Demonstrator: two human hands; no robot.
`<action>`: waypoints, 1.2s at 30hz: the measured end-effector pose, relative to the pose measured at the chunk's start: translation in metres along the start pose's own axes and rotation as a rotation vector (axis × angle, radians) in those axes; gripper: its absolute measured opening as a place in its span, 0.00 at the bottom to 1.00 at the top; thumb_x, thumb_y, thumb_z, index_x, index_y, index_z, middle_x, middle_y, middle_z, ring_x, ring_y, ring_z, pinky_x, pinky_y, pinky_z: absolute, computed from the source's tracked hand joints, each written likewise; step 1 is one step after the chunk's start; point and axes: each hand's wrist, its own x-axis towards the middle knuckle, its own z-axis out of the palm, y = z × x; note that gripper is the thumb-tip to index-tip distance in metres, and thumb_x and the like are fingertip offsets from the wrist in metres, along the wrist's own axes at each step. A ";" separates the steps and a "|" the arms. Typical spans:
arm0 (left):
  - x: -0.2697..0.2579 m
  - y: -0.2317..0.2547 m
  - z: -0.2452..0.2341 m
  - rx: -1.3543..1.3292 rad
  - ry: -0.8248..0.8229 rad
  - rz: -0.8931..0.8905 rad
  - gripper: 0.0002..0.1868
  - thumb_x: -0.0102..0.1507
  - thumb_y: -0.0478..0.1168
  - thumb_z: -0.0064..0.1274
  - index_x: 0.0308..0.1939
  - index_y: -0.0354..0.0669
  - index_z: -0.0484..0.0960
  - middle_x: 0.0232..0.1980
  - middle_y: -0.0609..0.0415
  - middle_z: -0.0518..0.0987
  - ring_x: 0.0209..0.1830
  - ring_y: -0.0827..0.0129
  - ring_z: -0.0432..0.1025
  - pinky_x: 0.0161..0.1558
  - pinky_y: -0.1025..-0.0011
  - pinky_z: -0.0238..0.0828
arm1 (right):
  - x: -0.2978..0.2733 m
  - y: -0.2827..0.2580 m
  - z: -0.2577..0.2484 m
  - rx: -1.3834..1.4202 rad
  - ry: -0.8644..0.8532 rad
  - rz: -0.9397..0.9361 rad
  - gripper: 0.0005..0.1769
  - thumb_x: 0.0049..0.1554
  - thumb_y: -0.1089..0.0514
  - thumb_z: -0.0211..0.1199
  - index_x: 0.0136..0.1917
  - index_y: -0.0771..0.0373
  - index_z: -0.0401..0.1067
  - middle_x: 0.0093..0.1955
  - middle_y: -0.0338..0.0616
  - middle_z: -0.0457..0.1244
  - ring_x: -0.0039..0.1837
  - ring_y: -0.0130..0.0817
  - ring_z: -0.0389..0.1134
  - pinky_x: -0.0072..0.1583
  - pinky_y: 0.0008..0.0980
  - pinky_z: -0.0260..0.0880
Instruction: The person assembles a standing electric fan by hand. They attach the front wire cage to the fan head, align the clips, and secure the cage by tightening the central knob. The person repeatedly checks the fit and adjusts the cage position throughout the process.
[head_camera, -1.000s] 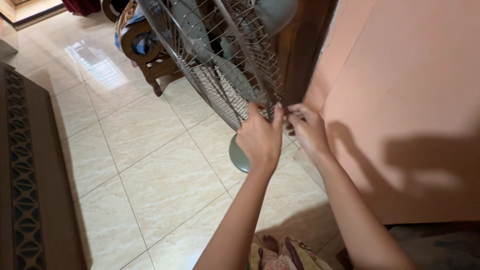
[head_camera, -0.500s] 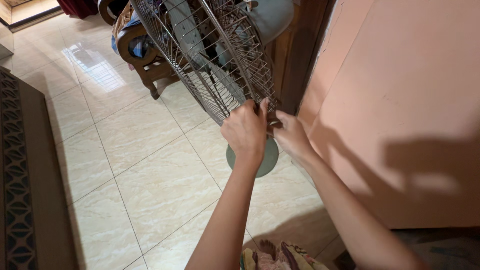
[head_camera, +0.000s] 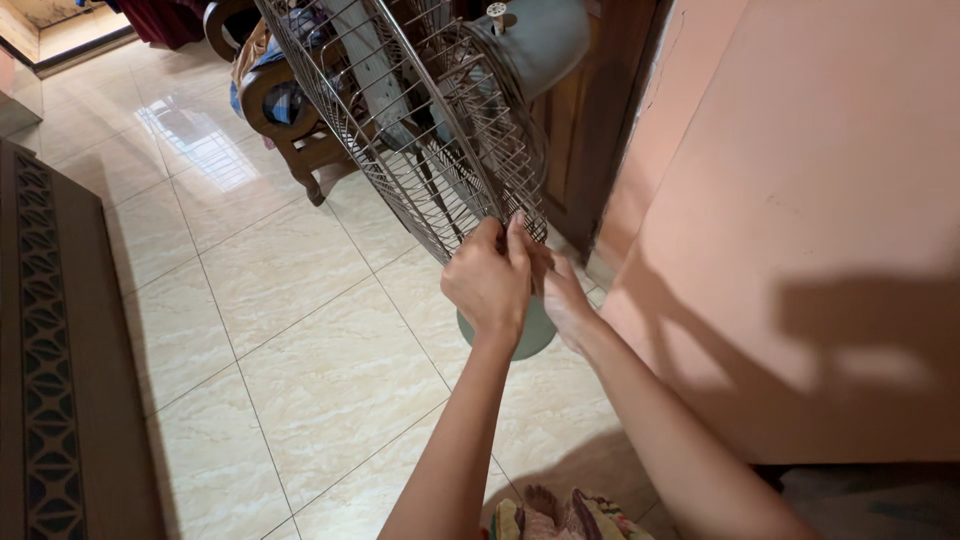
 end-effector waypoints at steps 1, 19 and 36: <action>-0.001 -0.001 0.000 -0.011 -0.002 -0.019 0.22 0.65 0.56 0.56 0.23 0.44 0.78 0.23 0.52 0.79 0.20 0.54 0.73 0.25 0.58 0.66 | 0.000 0.003 0.001 0.016 0.003 -0.024 0.22 0.66 0.45 0.51 0.68 0.54 0.69 0.60 0.31 0.67 0.61 0.21 0.66 0.61 0.26 0.66; -0.005 0.018 -0.014 -0.290 -0.158 -0.250 0.10 0.51 0.38 0.59 0.23 0.37 0.74 0.20 0.48 0.77 0.20 0.56 0.74 0.30 0.61 0.72 | -0.009 0.004 0.017 -0.127 0.136 -0.104 0.14 0.64 0.53 0.50 0.53 0.62 0.71 0.48 0.36 0.68 0.52 0.23 0.67 0.51 0.28 0.69; -0.022 0.020 -0.038 -0.340 -0.253 -0.425 0.15 0.59 0.47 0.58 0.44 0.41 0.82 0.29 0.46 0.83 0.27 0.62 0.77 0.34 0.64 0.72 | -0.013 -0.003 0.020 -0.101 0.079 0.014 0.15 0.65 0.47 0.49 0.50 0.59 0.69 0.45 0.36 0.69 0.50 0.25 0.69 0.51 0.29 0.70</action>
